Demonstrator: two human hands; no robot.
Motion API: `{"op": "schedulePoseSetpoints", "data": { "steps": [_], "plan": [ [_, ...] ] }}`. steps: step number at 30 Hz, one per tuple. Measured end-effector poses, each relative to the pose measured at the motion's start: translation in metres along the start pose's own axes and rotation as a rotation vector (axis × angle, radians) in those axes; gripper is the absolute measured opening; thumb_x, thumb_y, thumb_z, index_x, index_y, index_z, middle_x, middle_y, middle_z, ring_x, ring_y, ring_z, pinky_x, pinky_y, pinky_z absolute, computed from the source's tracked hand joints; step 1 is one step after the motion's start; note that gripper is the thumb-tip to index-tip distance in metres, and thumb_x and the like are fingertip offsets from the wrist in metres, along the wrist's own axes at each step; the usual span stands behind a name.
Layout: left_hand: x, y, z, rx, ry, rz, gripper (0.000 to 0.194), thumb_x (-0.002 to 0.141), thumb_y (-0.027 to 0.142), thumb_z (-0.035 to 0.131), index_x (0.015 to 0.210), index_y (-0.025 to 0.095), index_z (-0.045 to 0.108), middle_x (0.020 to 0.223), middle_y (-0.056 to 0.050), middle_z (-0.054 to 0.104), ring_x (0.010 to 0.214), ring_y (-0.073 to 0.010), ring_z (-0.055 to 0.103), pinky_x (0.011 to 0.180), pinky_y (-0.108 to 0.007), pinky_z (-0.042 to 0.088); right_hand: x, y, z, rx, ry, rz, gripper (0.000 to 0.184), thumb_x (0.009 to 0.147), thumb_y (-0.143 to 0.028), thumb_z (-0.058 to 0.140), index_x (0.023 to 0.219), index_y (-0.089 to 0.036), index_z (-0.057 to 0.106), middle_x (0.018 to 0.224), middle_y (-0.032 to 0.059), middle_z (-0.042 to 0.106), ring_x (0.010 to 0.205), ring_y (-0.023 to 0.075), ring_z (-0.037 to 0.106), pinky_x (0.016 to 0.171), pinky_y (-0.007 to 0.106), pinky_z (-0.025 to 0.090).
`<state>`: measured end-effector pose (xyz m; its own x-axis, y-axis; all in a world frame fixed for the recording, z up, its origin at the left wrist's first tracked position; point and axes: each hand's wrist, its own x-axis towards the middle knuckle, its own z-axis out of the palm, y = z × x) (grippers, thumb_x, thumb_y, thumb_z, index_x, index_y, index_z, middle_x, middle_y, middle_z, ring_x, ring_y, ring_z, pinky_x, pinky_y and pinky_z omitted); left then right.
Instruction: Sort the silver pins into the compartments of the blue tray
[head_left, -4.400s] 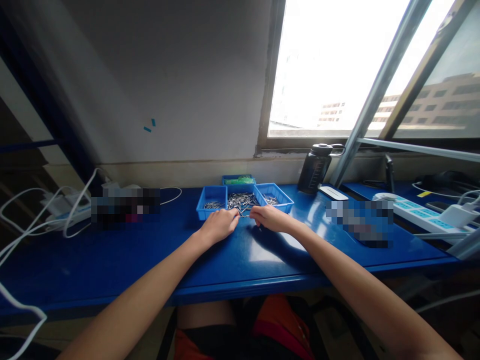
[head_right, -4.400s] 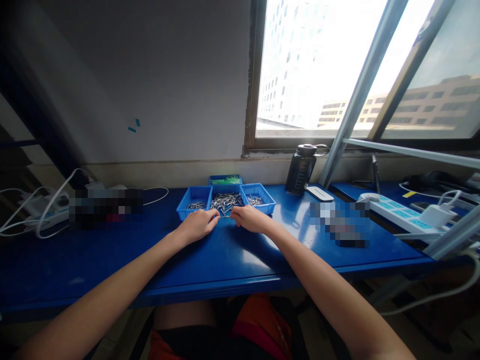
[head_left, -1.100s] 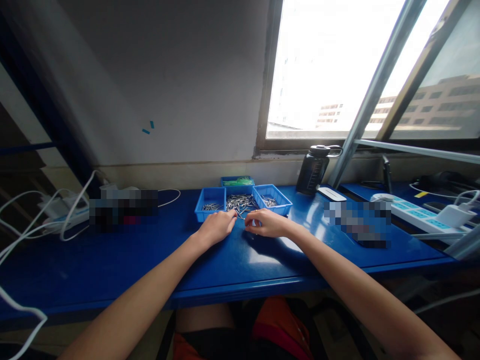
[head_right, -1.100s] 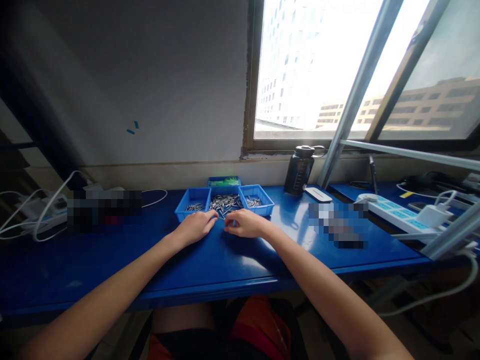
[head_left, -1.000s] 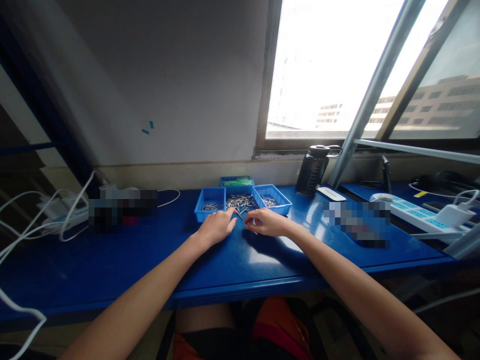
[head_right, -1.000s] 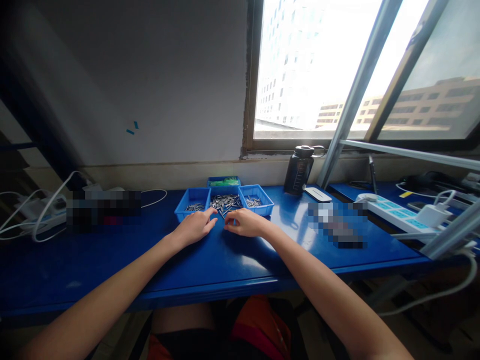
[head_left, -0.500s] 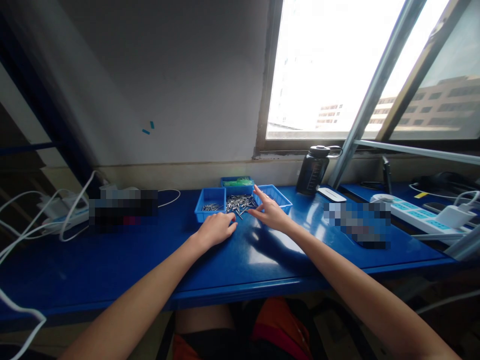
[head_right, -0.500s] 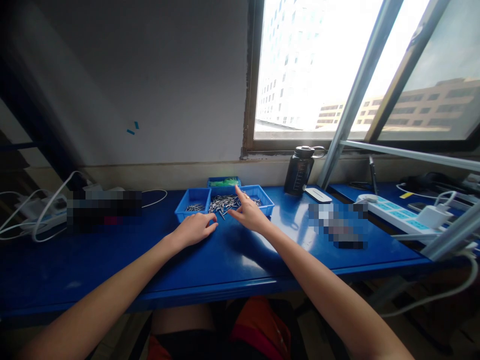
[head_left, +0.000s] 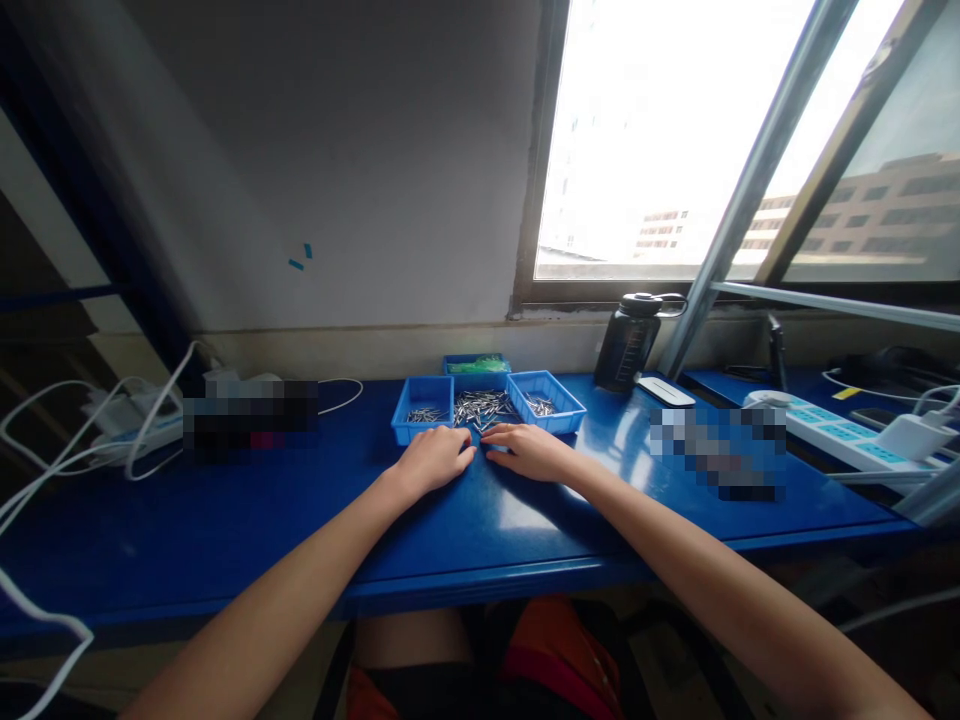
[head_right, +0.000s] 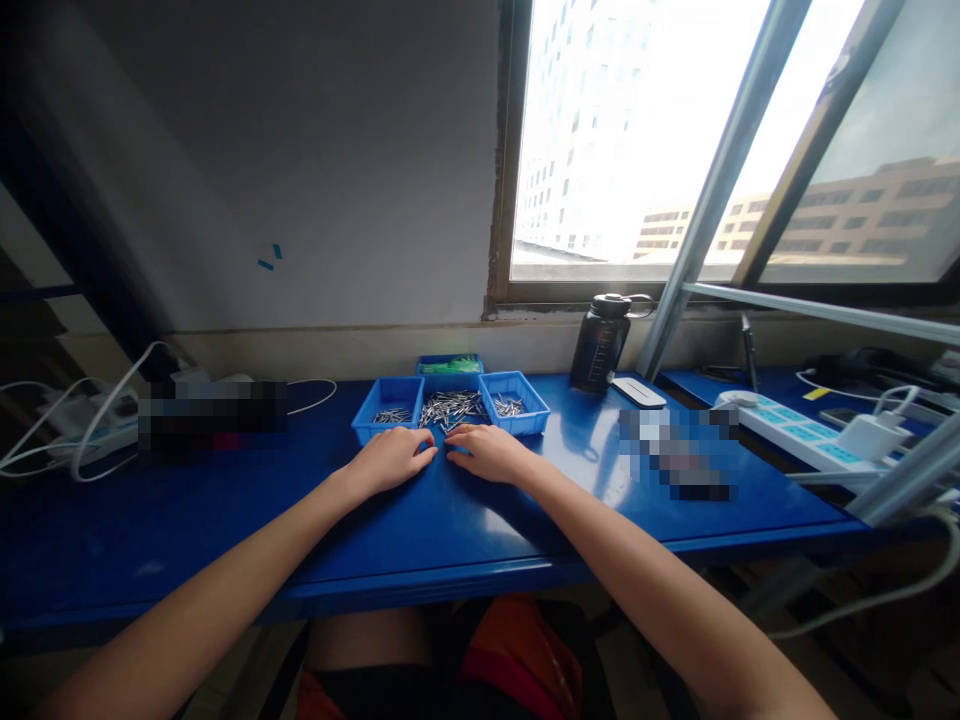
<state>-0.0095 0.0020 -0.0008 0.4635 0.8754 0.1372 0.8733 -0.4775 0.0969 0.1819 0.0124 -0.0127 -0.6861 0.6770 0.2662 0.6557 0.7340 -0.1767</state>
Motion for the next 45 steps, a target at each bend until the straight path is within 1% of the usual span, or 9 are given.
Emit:
{"op": "schedulePoseSetpoints", "data": {
  "steps": [7,9,13,16,21,31,37,41,45],
  "plan": [
    [-0.001,-0.002,0.000,-0.012,0.034,0.040,0.034,0.081,0.039,0.040,0.111,0.028,0.050,0.088,-0.005,0.064,0.077,-0.0220,0.060,0.063,-0.028,0.042,-0.002,-0.002,-0.009,0.111,-0.001,-0.074,0.026,0.082,-0.028,0.044,0.092,-0.019,0.066,0.095,0.0046,0.066,0.086,0.0158,0.060,0.076,0.024,0.044],
    [-0.001,-0.002,0.000,-0.017,0.025,0.056,0.032,0.081,0.039,0.040,0.109,0.028,0.052,0.088,-0.004,0.064,0.077,-0.0216,0.060,0.063,-0.027,0.042,-0.002,-0.004,-0.010,0.147,-0.009,-0.097,0.026,0.082,-0.027,0.044,0.088,-0.018,0.068,0.091,0.0047,0.067,0.081,0.0149,0.060,0.072,0.023,0.044],
    [-0.001,-0.002,0.000,-0.013,-0.007,0.087,0.026,0.082,0.038,0.038,0.094,0.027,0.058,0.083,-0.004,0.064,0.074,-0.0209,0.059,0.061,-0.026,0.041,-0.002,-0.005,-0.011,0.160,-0.021,-0.121,0.025,0.082,-0.026,0.044,0.087,-0.017,0.067,0.087,0.0048,0.066,0.077,0.0139,0.059,0.069,0.022,0.042],
    [-0.001,-0.001,-0.001,-0.008,-0.012,0.086,0.025,0.083,0.038,0.038,0.090,0.025,0.059,0.081,-0.004,0.064,0.072,-0.0201,0.059,0.060,-0.026,0.040,-0.001,-0.004,-0.011,0.126,-0.007,-0.094,0.022,0.081,-0.026,0.046,0.089,-0.019,0.065,0.085,0.0042,0.065,0.073,0.0130,0.057,0.066,0.022,0.041],
    [-0.001,0.000,0.000,-0.002,0.002,0.082,0.027,0.084,0.038,0.036,0.092,0.022,0.057,0.081,-0.005,0.064,0.073,-0.0200,0.059,0.061,-0.025,0.040,-0.001,0.002,-0.010,0.057,0.068,0.031,0.020,0.079,-0.027,0.051,0.094,-0.019,0.061,0.085,0.0039,0.061,0.065,0.0110,0.053,0.061,0.022,0.038],
    [-0.003,0.005,-0.003,-0.081,0.050,0.147,0.028,0.086,0.034,0.031,0.091,0.021,0.056,0.091,-0.005,0.063,0.079,-0.0195,0.058,0.064,-0.026,0.041,0.000,0.007,-0.004,0.052,0.026,0.024,0.014,0.080,-0.025,0.049,0.082,-0.019,0.061,0.075,0.0022,0.060,0.065,0.0112,0.052,0.061,0.021,0.037],
    [-0.002,0.006,-0.004,-0.141,0.082,0.155,0.026,0.084,0.037,0.038,0.092,0.020,0.057,0.087,-0.004,0.061,0.079,-0.0168,0.057,0.066,-0.024,0.041,-0.001,0.005,-0.006,0.056,0.060,0.013,0.014,0.081,-0.023,0.047,0.082,-0.018,0.059,0.075,0.0021,0.060,0.065,0.0109,0.052,0.062,0.021,0.038],
    [-0.001,0.005,-0.004,-0.182,0.107,0.181,0.023,0.083,0.035,0.040,0.088,0.021,0.058,0.084,-0.002,0.061,0.077,-0.0158,0.056,0.065,-0.023,0.040,-0.001,0.001,-0.009,0.082,0.064,0.000,0.015,0.082,-0.024,0.046,0.082,-0.018,0.060,0.075,0.0024,0.060,0.067,0.0113,0.052,0.063,0.021,0.038],
    [0.000,0.006,-0.004,-0.257,0.126,0.204,0.021,0.083,0.033,0.042,0.090,0.020,0.058,0.083,-0.002,0.061,0.077,-0.0147,0.056,0.066,-0.023,0.041,-0.001,0.000,-0.010,0.111,0.069,-0.009,0.017,0.083,-0.024,0.044,0.084,-0.017,0.060,0.074,0.0028,0.060,0.065,0.0109,0.053,0.061,0.021,0.038]
  ]
}}
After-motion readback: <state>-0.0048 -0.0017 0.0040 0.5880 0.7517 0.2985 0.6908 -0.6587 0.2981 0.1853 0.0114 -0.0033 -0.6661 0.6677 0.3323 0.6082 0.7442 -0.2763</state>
